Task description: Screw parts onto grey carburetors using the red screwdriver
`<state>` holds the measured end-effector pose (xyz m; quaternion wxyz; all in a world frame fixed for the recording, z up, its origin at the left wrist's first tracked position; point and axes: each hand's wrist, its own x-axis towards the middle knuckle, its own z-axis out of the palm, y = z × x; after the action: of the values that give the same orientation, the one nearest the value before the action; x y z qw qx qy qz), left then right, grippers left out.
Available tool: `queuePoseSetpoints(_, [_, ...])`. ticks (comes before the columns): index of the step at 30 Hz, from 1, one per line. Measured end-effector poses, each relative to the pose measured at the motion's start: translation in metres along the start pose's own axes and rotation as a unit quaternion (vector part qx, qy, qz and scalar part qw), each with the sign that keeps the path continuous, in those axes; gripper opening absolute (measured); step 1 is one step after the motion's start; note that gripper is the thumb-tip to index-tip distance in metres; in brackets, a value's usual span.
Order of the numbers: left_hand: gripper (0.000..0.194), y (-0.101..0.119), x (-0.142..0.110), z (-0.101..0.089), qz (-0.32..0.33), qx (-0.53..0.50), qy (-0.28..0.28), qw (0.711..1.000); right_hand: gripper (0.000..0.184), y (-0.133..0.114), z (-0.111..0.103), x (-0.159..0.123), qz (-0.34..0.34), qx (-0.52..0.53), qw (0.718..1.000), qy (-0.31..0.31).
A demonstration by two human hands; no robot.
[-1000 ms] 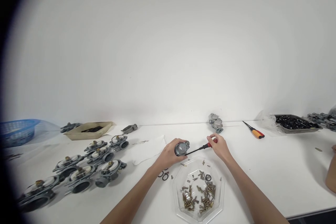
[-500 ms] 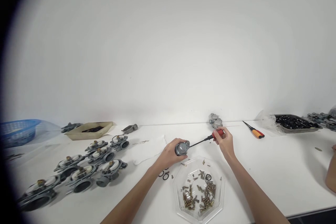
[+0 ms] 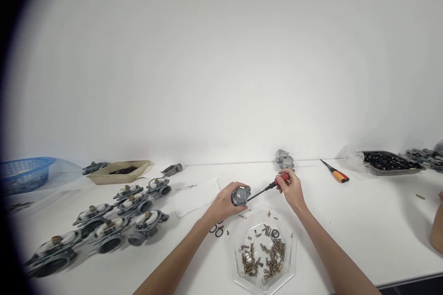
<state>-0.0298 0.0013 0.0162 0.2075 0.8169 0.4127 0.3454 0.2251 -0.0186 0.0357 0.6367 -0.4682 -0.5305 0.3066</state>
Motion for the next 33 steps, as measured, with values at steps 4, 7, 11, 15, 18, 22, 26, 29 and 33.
queuePoseSetpoints(4, [0.049,-0.002,0.0,0.001,0.012,0.008,0.004,1.0,0.054,-0.001,0.0,0.0,0.004,-0.015,1.0,-0.008])
queuePoseSetpoints(7, [0.049,-0.002,0.0,0.001,0.015,0.011,0.004,1.0,0.053,0.001,0.001,0.0,0.006,-0.005,1.0,-0.015])
queuePoseSetpoints(11, [0.048,0.0,-0.001,0.0,0.017,0.019,0.003,1.0,0.05,0.002,0.001,0.0,0.006,0.009,1.0,-0.022])
queuePoseSetpoints(15, [0.049,0.001,-0.001,0.0,0.022,0.021,0.002,1.0,0.05,0.003,0.0,0.0,0.006,0.01,1.0,-0.023])
queuePoseSetpoints(18, [0.05,0.003,-0.002,0.0,0.023,0.025,0.0,0.999,0.051,0.003,-0.001,0.001,0.007,0.008,1.0,-0.027])
queuePoseSetpoints(22, [0.05,0.007,-0.003,0.0,0.03,0.044,-0.002,0.999,0.054,0.0,-0.004,0.0,-0.011,-0.02,0.998,-0.056])
queuePoseSetpoints(26, [0.051,0.01,-0.003,0.005,0.055,0.098,-0.001,0.994,0.046,-0.005,-0.009,-0.002,-0.014,-0.132,0.99,-0.042])
queuePoseSetpoints(29, [0.05,0.011,-0.002,0.011,0.084,0.138,0.001,0.987,0.039,-0.006,-0.012,-0.002,-0.027,-0.169,0.984,-0.045])
queuePoseSetpoints(33, [0.049,0.01,-0.002,0.015,0.104,0.153,-0.001,0.983,0.041,-0.007,-0.014,0.0,-0.019,-0.102,0.989,-0.102])
